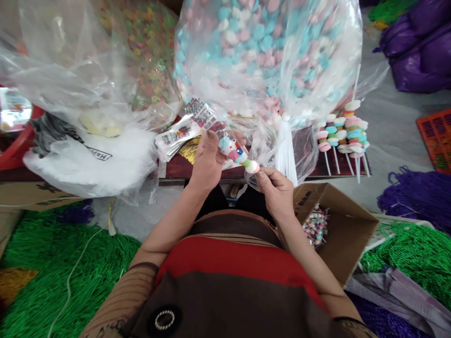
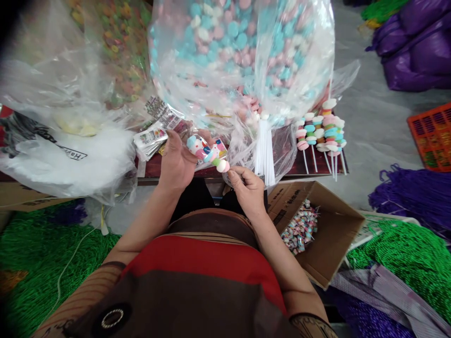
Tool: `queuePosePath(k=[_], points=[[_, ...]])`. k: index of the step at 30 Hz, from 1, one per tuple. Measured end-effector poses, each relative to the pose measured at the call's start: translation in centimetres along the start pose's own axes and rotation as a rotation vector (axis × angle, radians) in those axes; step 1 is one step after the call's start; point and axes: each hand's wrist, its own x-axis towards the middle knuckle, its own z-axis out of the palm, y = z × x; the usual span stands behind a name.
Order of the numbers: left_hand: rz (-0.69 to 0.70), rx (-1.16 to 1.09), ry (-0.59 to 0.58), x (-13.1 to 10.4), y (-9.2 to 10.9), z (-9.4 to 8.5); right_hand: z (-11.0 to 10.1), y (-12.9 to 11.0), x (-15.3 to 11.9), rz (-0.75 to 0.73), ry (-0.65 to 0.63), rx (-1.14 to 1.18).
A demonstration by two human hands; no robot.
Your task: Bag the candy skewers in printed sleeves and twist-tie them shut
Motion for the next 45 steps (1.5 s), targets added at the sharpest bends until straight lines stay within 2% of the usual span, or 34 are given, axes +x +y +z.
queuePosePath(k=[3,4,8,15,19,22,26,29,32,34,40,42,45], points=[[0.000,-0.049,-0.197,-1.1,-0.9,0.2,0.9,-0.1,0.0,0.036,-0.070,0.111],[-0.005,-0.052,-0.228,-1.4,-1.4,0.2,1.2,-0.1,0.0,0.046,-0.086,0.135],[-0.084,0.002,-0.221,-1.9,-2.6,0.3,1.6,-0.4,-0.2,0.057,-0.060,0.155],[-0.073,-0.039,-0.175,-1.4,-2.6,0.3,0.7,-0.9,-0.3,0.070,-0.125,0.007],[-0.108,-0.033,-0.270,-1.8,-3.0,-0.1,1.2,-1.0,-0.4,0.094,-0.093,0.113],[-0.092,-0.065,-0.345,-1.6,-1.7,-0.5,1.3,-0.8,-0.3,0.065,-0.084,0.190],[0.023,-0.160,-0.391,-0.3,1.7,-0.5,1.0,-0.6,-0.3,0.041,-0.075,0.186],[0.066,-0.142,-0.332,0.3,3.0,0.3,1.0,-0.9,-0.5,0.035,-0.101,0.121],[0.028,-0.082,-0.172,0.1,2.4,1.2,1.0,-1.4,-0.7,0.026,-0.107,0.041],[-0.019,-0.097,-0.109,-0.3,1.7,1.5,1.0,-1.7,-0.9,0.024,-0.095,0.010],[-0.051,-0.169,-0.122,-1.1,0.6,1.6,1.0,-1.7,-0.9,0.083,-0.152,0.099],[-0.064,-0.124,-0.137,-1.3,0.3,1.6,0.9,-1.7,-0.8,0.149,-0.226,0.216],[-0.064,-0.105,-0.225,-1.7,-0.4,1.5,0.8,-1.7,-0.8,0.269,-0.402,0.385]])
